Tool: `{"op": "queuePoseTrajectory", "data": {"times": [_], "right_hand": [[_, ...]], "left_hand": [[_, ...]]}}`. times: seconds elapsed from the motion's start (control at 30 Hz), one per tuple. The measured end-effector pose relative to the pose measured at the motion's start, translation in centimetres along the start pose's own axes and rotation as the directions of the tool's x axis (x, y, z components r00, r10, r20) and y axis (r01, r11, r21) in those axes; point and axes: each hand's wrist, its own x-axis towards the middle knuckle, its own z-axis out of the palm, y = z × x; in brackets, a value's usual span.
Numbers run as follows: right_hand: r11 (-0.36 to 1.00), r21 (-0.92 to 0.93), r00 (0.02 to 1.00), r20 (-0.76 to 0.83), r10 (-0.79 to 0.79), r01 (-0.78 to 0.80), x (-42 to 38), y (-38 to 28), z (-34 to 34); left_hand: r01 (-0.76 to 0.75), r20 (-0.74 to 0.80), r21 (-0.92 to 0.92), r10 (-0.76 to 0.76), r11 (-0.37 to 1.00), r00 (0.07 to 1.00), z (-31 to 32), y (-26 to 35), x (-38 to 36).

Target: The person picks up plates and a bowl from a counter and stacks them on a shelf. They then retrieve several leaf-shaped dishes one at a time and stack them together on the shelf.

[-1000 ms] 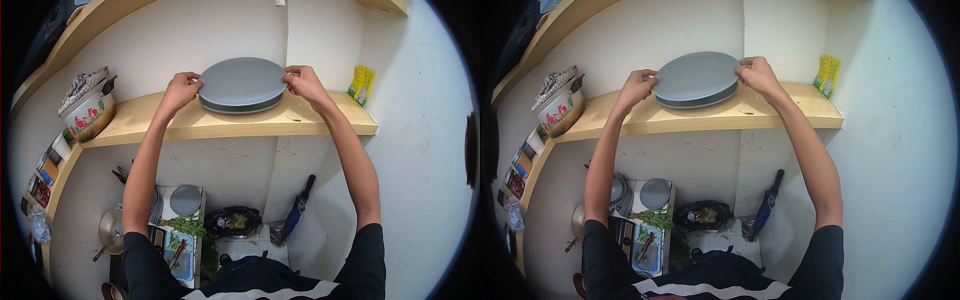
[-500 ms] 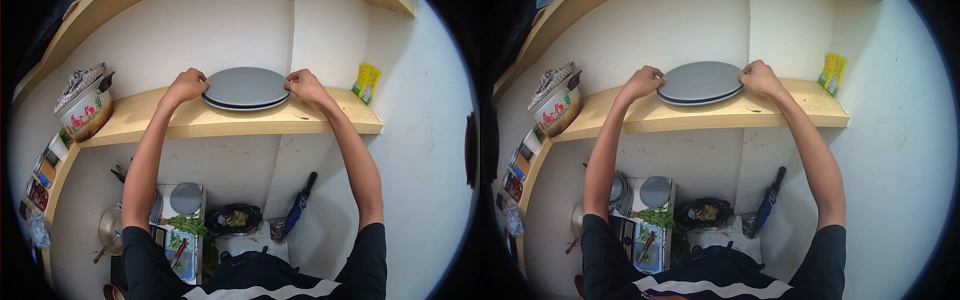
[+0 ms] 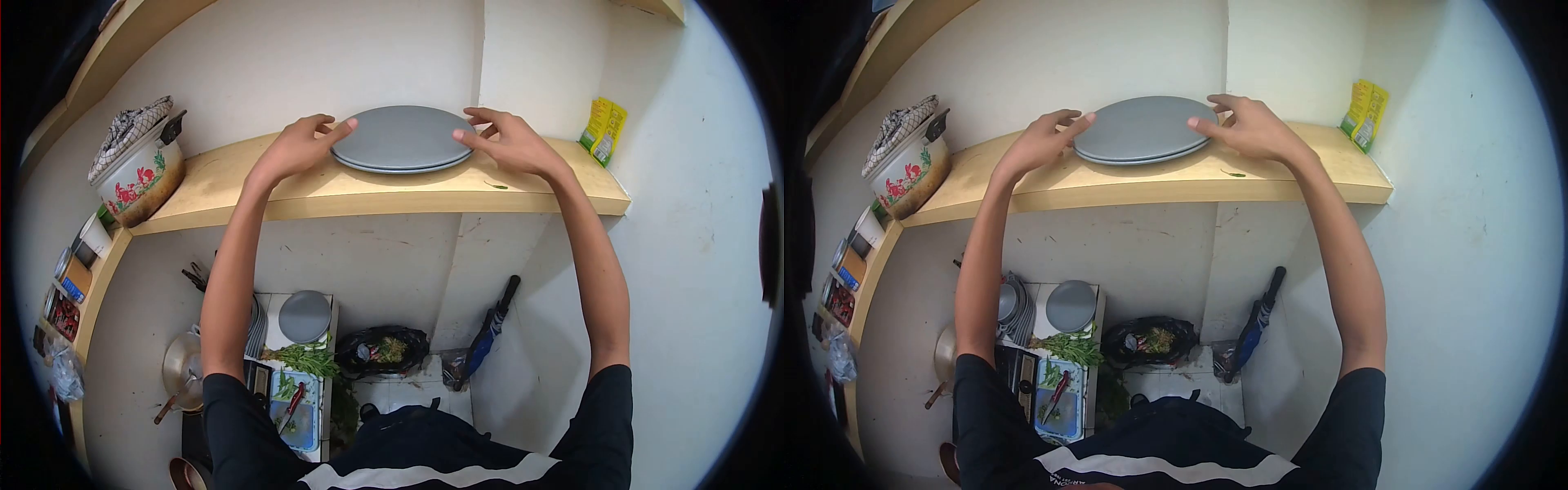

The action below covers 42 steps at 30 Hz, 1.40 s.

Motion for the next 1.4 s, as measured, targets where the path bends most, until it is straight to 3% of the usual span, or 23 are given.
{"op": "queuePoseTrajectory", "data": {"times": [0.07,0.13,0.23,0.33,0.43,0.53,0.7,0.77,0.8,0.87,0.9,0.93,0.97,1.03,1.07,1.1,1.13,1.17,1.23,1.27,1.33,1.4], "right_hand": [[0.991,-0.068,0.98,0.171,-0.105,0.117,-0.8,0.0,-0.9],[0.98,-0.09,0.972,0.168,-0.162,0.179,-1.4,0.2,-1.0],[0.969,-0.097,0.967,0.141,-0.214,0.228,-1.6,-0.1,-0.7],[0.976,-0.054,0.972,0.118,-0.201,0.209,-1.8,-1.0,-0.1],[0.982,-0.023,0.976,0.118,-0.182,0.186,-1.6,-1.2,0.3],[0.982,-0.015,0.977,0.103,-0.184,0.187,-1.6,-1.4,0.7],[0.979,0.014,0.977,0.063,-0.206,0.205,-1.9,-1.6,1.4],[0.962,-0.21,0.984,0.026,-0.175,0.176,-2.6,-2.4,1.0],[0.961,-0.208,0.983,0.03,-0.18,0.182,-3.3,-2.9,0.8],[0.893,-0.382,0.929,-0.179,-0.323,0.237,-5.8,-3.8,0.4],[0.889,-0.385,0.927,-0.174,-0.332,0.247,-6.9,-4.1,0.7],[0.901,-0.308,0.865,-0.307,-0.397,0.304,-8.2,-4.3,1.1],[0.899,-0.234,0.786,-0.438,-0.437,0.37,-9.7,-4.5,1.7],[0.889,-0.111,0.741,-0.512,-0.434,0.444,-13.7,-4.4,4.5],[0.865,-0.02,0.755,-0.478,-0.448,0.501,-15.4,-4.2,6.3],[0.833,0.078,0.768,-0.442,-0.463,0.547,-16.9,-3.8,8.4],[0.85,0.184,0.839,-0.357,-0.411,0.494,-18.1,-3.4,10.8],[0.859,0.285,0.897,-0.256,-0.36,0.426,-19.1,-2.9,13.4],[0.841,0.519,0.986,-0.021,-0.167,0.154,-20.9,-1.2,19.2],[0.831,0.538,0.985,0.013,-0.175,0.14,-21.9,-0.2,21.7],[0.794,0.594,0.966,0.256,-0.038,-0.126,-23.9,1.5,26.0],[0.727,0.642,0.938,0.347,0.008,-0.244,-25.7,2.3,29.7]], "left_hand": [[-0.076,0.002,-0.03,0.076,0.997,0.997,0.1,-1.4,-0.5],[-0.224,0.111,-0.017,0.225,0.974,0.968,-0.2,-1.7,-1.8],[-0.301,0.128,0.052,0.293,0.952,0.947,-0.1,-1.3,-2.8],[-0.216,0.091,0.06,0.21,0.975,0.973,0.0,-0.6,-3.3],[-0.278,0.079,-0.016,0.278,0.961,0.957,-0.2,-0.9,-3.2],[-0.205,0.136,0.037,0.198,0.978,0.971,-0.8,-0.8,-3.4],[-0.195,0.126,0.028,0.19,0.98,0.974,-0.7,-2.1,-2.8],[-0.165,0.13,0.006,0.163,0.986,0.978,-1.0,-2.0,-3.4],[-0.179,0.063,0.063,0.175,0.982,0.983,-0.9,-2.1,-4.1],[-0.18,-0.012,0.119,0.182,0.977,0.983,-0.9,-1.9,-6.1],[-0.235,-0.146,0.128,0.253,0.963,0.956,-0.7,-1.4,-7.7],[-0.286,-0.274,0.145,0.316,0.947,0.908,-0.1,-1.2,-9.4],[-0.277,-0.281,0.142,0.307,0.95,0.909,0.7,-1.3,-11.0],[-0.426,-0.491,0.089,0.412,0.9,0.768,2.5,-1.9,-14.5],[-0.411,-0.492,0.088,0.398,0.908,0.774,3.8,-2.4,-16.3],[-0.43,-0.528,-0.096,0.32,0.898,0.786,5.4,-3.1,-17.9],[-0.436,-0.551,-0.276,0.23,0.857,0.802,6.9,-4.0,-19.4],[-0.407,-0.548,-0.281,0.203,0.869,0.812,8.2,-5.1,-20.6],[-0.199,-0.401,-0.607,-0.081,0.77,0.912,10.7,-7.6,-23.0],[-0.131,-0.379,-0.6,-0.137,0.789,0.915,11.4,-9.1,-24.2],[-0.028,-0.338,-0.637,-0.247,0.771,0.908,12.4,-12.1,-26.8],[0.108,-0.265,-0.679,-0.379,0.727,0.887,13.4,-15.4,-29.8]]}}
